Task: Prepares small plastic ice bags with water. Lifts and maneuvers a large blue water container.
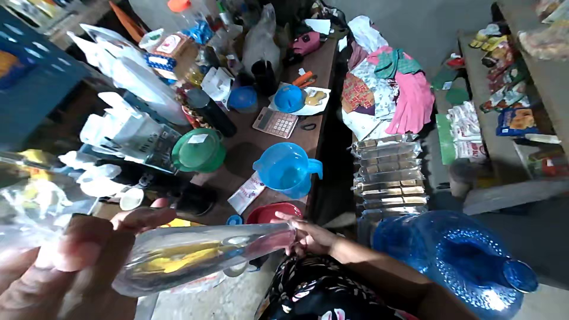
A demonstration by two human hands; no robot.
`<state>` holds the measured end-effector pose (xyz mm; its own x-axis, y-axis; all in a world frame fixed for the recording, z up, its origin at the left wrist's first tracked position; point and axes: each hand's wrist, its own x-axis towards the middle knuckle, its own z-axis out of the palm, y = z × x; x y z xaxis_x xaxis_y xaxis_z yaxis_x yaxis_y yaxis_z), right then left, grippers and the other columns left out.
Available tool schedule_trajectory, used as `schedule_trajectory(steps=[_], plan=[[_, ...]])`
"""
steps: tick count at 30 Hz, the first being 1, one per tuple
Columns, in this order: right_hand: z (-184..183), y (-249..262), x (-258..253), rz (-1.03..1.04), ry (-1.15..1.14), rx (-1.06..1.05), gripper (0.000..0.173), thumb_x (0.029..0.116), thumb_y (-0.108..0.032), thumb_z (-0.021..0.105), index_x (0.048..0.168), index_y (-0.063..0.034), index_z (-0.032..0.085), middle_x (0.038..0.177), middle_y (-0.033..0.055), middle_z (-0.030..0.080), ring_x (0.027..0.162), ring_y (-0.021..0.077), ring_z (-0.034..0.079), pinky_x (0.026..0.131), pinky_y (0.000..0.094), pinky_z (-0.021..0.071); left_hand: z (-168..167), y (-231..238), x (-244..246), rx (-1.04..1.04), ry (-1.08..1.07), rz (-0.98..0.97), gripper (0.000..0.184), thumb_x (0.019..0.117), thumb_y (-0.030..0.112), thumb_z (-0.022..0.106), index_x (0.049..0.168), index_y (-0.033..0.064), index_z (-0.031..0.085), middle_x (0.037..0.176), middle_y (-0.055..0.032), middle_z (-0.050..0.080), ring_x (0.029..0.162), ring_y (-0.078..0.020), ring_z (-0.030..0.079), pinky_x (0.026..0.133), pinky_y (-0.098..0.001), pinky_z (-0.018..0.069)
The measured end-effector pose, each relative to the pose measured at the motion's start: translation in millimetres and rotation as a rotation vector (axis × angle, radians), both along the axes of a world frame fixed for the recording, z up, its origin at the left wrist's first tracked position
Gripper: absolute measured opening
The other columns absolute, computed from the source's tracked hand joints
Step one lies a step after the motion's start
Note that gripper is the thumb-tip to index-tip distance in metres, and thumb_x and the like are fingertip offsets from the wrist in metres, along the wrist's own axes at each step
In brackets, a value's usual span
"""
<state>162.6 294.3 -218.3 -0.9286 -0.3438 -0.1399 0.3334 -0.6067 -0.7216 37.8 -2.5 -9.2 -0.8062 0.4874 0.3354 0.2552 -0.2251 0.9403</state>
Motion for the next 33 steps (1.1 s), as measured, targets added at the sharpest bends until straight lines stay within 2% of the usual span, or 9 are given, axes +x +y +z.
schedule_trajectory(steps=[2,5,9,14,17,19,24,29,33], plan=[[-6,-6,-1,-0.082,0.131,-0.058,0.087,0.0917,-0.02,0.069,0.163,-0.0139,0.018,0.156,0.0086,0.045,0.084,0.0073,0.064,0.06,0.0224,0.0514,3,-3,-1,0.013,-0.007,0.016,0.018,0.1044,0.012,0.054,0.114,0.0068,0.067,0.114,-0.0095,0.071,0.115,-0.0297,0.066,0.11,-0.0502,0.0474],[-1,-9,-4,-0.201,0.159,0.09,0.099,0.0859,-0.008,0.074,0.163,-0.0108,0.011,0.127,0.0089,0.063,0.071,0.0055,0.062,0.056,0.022,0.0521,37,41,14,-0.024,-0.057,0.106,0.017,0.106,0.021,0.054,0.104,0.0147,0.069,0.099,-0.0008,0.074,0.105,-0.0197,0.071,0.104,-0.0412,0.0543],[3,-15,-1,-0.313,0.2,0.289,0.075,0.0848,0.0,0.072,0.151,0.0011,0.036,0.112,0.0089,0.068,0.063,0.0062,0.064,0.055,0.0243,0.0572,45,54,18,0.025,-0.187,0.009,0.021,0.1079,0.017,0.046,0.107,0.0125,0.067,0.1,-0.0011,0.074,0.103,-0.0166,0.071,0.1,-0.0389,0.0569],[-7,-14,4,-0.347,0.261,0.224,0.07,0.0868,-0.022,0.075,0.139,0.0036,0.037,0.101,0.0013,0.07,0.071,0.006,0.065,0.062,0.0258,0.0573,54,63,23,-0.02,-0.125,0.152,0.022,0.1078,0.017,0.048,0.104,0.0131,0.069,0.096,-0.0004,0.074,0.095,-0.0146,0.073,0.093,-0.0326,0.0601],[-15,-8,6,-0.183,0.116,0.114,0.039,0.096,-0.048,0.06,0.112,-0.0125,0.062,0.072,-0.0078,0.067,0.057,0.0019,0.06,0.052,0.0212,0.0516,63,73,27,-0.069,-0.051,0.152,0.021,0.106,0.022,0.054,0.095,0.019,0.071,0.076,0.0093,0.066,0.073,-0.0028,0.065,0.083,-0.0219,0.0578],[-15,-1,1,0.067,-0.03,-0.049,0.053,0.0976,-0.065,0.045,0.096,-0.0191,0.071,0.053,-0.0112,0.056,0.04,-0.0014,0.05,0.037,0.0172,0.042,53,69,23,-0.084,-0.047,0.143,0.021,0.1056,0.02,0.051,0.097,0.0149,0.07,0.078,0.0061,0.066,0.075,-0.0069,0.065,0.087,-0.0276,0.0569],[-10,3,-7,0.317,-0.509,-0.14,0.066,0.1055,-0.065,0.019,0.077,-0.0185,0.056,0.051,-0.0086,0.044,0.037,-0.0016,0.039,0.035,0.0137,0.0322,26,84,25,0.074,-0.15,0.082,0.021,0.1052,0.025,0.054,0.096,0.0216,0.072,0.079,0.0047,0.068,0.083,-0.0109,0.069,0.094,-0.0339,0.0575],[-3,15,0,-0.014,-0.618,-0.157,0.075,0.1053,-0.064,0.01,0.072,-0.016,0.057,0.051,-0.0063,0.049,0.039,0.0016,0.045,0.038,0.0164,0.0378,20,101,32,-0.016,-0.109,0.091,0.018,0.1043,0.033,0.056,0.097,0.0312,0.072,0.106,0.0121,0.072,0.106,-0.0034,0.066,0.094,-0.0227,0.0546],[54,13,-2,-0.242,-0.166,0.132,0.06,0.1107,-0.044,0.014,0.095,-0.014,0.063,0.071,-0.0063,0.067,0.052,0.0014,0.056,0.048,0.0175,0.0464,-3,119,35,-0.106,-0.083,0.161,0.018,0.1007,0.021,0.061,0.09,0.0277,0.074,0.101,0.0143,0.067,0.098,-0.0012,0.063,0.087,-0.0199,0.0543]])
